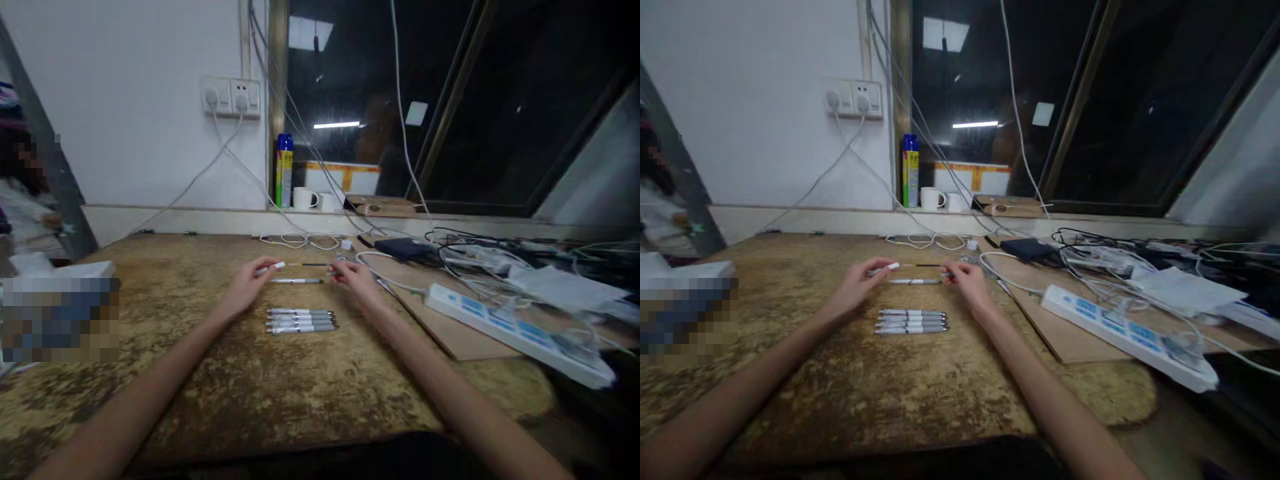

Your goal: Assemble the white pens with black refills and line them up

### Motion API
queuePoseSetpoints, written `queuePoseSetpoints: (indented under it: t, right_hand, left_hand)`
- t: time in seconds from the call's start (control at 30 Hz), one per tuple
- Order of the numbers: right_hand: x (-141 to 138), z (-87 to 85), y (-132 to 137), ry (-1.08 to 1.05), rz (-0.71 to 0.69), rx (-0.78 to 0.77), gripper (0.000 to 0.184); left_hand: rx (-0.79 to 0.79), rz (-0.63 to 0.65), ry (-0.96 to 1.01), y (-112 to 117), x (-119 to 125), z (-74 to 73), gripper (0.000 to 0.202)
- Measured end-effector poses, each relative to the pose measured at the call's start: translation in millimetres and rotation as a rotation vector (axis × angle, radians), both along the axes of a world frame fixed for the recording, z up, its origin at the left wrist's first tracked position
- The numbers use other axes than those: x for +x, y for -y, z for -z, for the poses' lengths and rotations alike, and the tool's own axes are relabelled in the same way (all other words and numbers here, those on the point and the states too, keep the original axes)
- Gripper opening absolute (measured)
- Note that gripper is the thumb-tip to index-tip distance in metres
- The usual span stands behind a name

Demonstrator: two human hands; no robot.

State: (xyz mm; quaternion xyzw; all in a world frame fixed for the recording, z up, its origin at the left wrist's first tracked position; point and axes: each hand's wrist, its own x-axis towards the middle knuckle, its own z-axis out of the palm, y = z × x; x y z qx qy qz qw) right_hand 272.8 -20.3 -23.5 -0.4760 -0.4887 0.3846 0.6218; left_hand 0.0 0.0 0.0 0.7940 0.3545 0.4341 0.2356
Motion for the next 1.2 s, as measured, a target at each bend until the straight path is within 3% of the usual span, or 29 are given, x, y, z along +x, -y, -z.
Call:
queuePoseSetpoints:
  t: [1.2]
  right_hand:
    - [1.5,-0.2,-1.0,0.033,-0.011,0.025,0.043]
  left_hand:
    - [-0.025,0.026,0.002,0.8,0.3,3.0,0.03]
